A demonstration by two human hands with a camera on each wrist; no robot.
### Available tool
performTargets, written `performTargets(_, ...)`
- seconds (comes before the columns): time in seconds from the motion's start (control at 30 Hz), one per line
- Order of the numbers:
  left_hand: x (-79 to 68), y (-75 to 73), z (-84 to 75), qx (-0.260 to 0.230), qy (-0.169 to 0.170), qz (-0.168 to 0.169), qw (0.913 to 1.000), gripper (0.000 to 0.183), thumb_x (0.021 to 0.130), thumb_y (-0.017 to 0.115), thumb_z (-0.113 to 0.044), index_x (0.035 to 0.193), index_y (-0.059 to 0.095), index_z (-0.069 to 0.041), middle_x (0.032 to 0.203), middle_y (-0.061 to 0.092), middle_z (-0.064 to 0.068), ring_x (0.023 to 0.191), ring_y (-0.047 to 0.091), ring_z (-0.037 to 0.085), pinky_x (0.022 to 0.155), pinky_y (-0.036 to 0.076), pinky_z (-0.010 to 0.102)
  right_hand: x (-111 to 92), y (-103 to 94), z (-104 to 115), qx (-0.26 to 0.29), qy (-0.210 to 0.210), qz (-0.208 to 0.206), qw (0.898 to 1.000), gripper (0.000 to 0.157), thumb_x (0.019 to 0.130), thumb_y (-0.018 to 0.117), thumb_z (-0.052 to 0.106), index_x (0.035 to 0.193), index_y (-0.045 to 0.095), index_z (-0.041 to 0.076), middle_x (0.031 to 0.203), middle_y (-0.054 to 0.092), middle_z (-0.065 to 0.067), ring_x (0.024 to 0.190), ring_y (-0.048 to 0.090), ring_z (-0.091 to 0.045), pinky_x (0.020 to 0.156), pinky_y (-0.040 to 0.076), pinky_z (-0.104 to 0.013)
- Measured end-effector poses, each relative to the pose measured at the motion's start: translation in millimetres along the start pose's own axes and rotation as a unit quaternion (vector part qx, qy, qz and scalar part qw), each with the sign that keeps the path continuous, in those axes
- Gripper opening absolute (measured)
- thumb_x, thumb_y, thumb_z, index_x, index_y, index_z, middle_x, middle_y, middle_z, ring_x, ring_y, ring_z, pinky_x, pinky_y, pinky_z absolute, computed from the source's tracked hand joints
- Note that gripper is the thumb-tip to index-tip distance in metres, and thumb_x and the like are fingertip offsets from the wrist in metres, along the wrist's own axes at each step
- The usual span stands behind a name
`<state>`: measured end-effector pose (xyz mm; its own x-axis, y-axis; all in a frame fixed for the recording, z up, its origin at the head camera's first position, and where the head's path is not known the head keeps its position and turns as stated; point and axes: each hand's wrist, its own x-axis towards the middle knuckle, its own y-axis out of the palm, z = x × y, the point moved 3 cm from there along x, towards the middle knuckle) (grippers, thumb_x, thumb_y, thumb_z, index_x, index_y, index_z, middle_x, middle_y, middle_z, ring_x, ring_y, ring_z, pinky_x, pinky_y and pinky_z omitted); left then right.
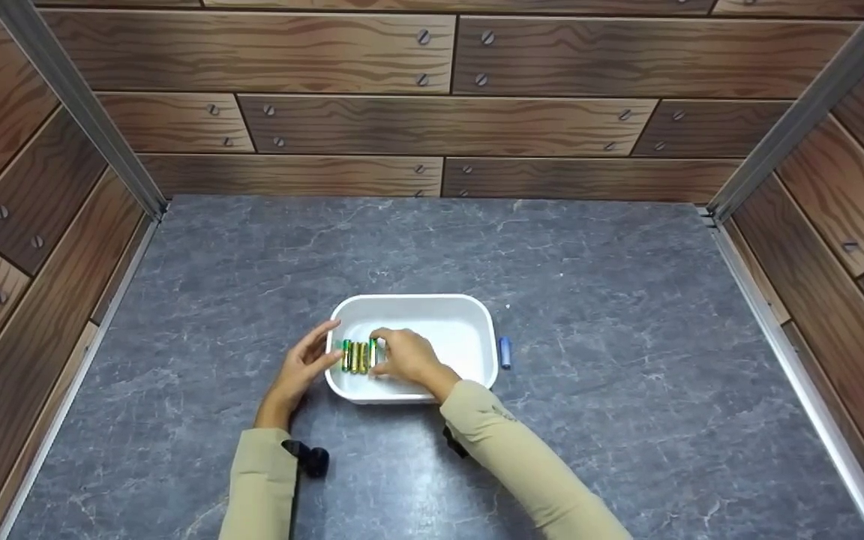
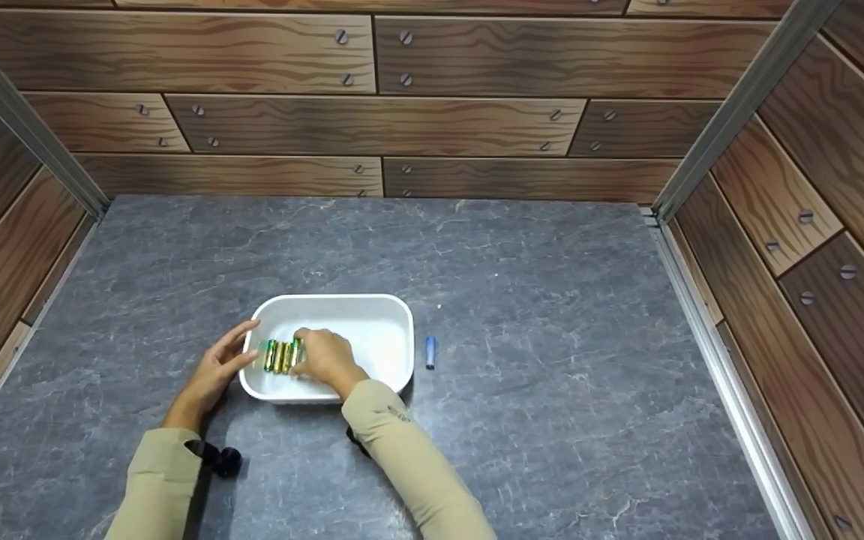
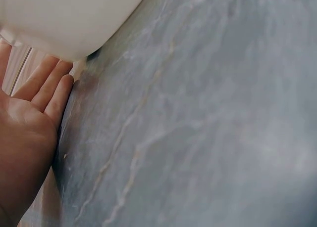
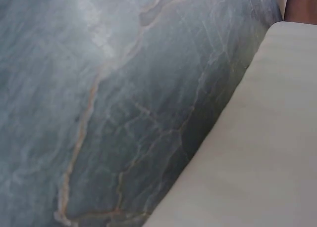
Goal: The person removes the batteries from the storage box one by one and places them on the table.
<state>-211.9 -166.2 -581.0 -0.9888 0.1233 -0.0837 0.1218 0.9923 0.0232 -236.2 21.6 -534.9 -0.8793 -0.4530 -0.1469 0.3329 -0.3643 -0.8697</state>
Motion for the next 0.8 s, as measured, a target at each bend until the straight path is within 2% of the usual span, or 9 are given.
performTargets(0.1,0.0,-0.3,0.2,-0.011,0.002,0.001,0.9999,0.058,0.090,0.063,-0.002,0.144,0.041,0.000,0.152,0.039,0.022,0.143,0.036,0.035,0.101,0.040,0.012,-2,-3.7,2,0.004,-0.007,0.001,1.000,0.057,0.075,0.082,0.032,0.124,0.062,0.013,0.087,0.070,-0.007,0.072,0.055,-0.013,0.064,0.044,-0.026)
performTargets(0.2,0.3,-0.2,0.6,-0.020,0.003,0.003,0.9998,0.058,0.090,0.062,0.000,0.143,0.041,0.001,0.152,0.040,0.022,0.143,0.036,0.036,0.098,0.040,0.009,-4,-6.9,4,0.006,-0.017,0.000,1.000,0.058,0.074,0.082,0.032,0.125,0.062,0.013,0.085,0.070,-0.007,0.067,0.052,-0.009,0.061,0.041,-0.023)
performTargets(0.8,1.8,0.5,2.1,-0.011,0.000,-0.009,0.9999,0.057,0.088,0.063,0.000,0.142,0.043,0.000,0.149,0.043,0.023,0.139,0.041,0.037,0.097,0.042,0.010,-17,-23.5,1,0.030,-0.033,-0.011,0.999,0.058,0.075,0.082,0.030,0.126,0.062,0.011,0.075,0.064,-0.004,0.061,0.042,-0.005,0.056,0.032,-0.020)
